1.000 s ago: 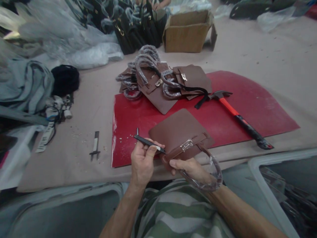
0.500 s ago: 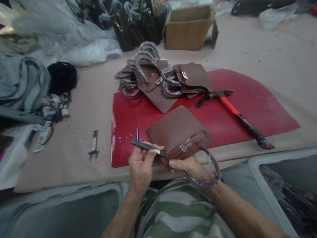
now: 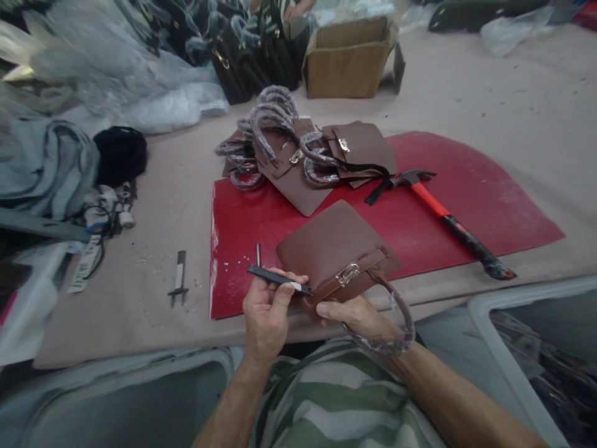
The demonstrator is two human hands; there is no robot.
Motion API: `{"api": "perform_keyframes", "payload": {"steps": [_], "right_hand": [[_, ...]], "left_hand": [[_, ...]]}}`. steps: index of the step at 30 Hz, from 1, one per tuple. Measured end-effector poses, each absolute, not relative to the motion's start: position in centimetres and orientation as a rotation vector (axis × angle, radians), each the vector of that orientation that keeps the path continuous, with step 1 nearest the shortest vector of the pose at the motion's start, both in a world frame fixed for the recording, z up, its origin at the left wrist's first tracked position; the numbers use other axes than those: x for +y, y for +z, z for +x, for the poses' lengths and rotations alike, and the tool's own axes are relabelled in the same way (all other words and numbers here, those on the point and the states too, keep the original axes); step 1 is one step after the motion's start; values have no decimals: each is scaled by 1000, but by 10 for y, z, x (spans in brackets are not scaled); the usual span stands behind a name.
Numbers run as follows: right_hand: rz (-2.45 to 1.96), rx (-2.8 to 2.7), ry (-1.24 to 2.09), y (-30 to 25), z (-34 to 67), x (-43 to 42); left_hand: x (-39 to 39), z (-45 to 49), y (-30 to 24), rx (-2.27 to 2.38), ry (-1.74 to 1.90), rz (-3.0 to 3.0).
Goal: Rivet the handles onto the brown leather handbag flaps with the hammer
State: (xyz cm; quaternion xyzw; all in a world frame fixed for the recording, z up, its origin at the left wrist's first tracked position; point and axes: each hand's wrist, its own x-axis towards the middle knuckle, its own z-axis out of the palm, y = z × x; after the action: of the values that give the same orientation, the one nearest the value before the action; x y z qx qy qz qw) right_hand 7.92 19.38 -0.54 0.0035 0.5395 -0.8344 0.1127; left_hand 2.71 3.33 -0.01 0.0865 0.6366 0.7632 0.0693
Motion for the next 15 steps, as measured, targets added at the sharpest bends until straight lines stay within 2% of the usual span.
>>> {"api": "perform_keyframes", "payload": {"steps": [7,15], "right_hand": [[172,1642,-2407,-5,84,193],[176,1798,-2341,0,92,200]], "left_hand": [[37,30,2,2124,2178,244],[39,27,-9,2043,2234,206]]}}
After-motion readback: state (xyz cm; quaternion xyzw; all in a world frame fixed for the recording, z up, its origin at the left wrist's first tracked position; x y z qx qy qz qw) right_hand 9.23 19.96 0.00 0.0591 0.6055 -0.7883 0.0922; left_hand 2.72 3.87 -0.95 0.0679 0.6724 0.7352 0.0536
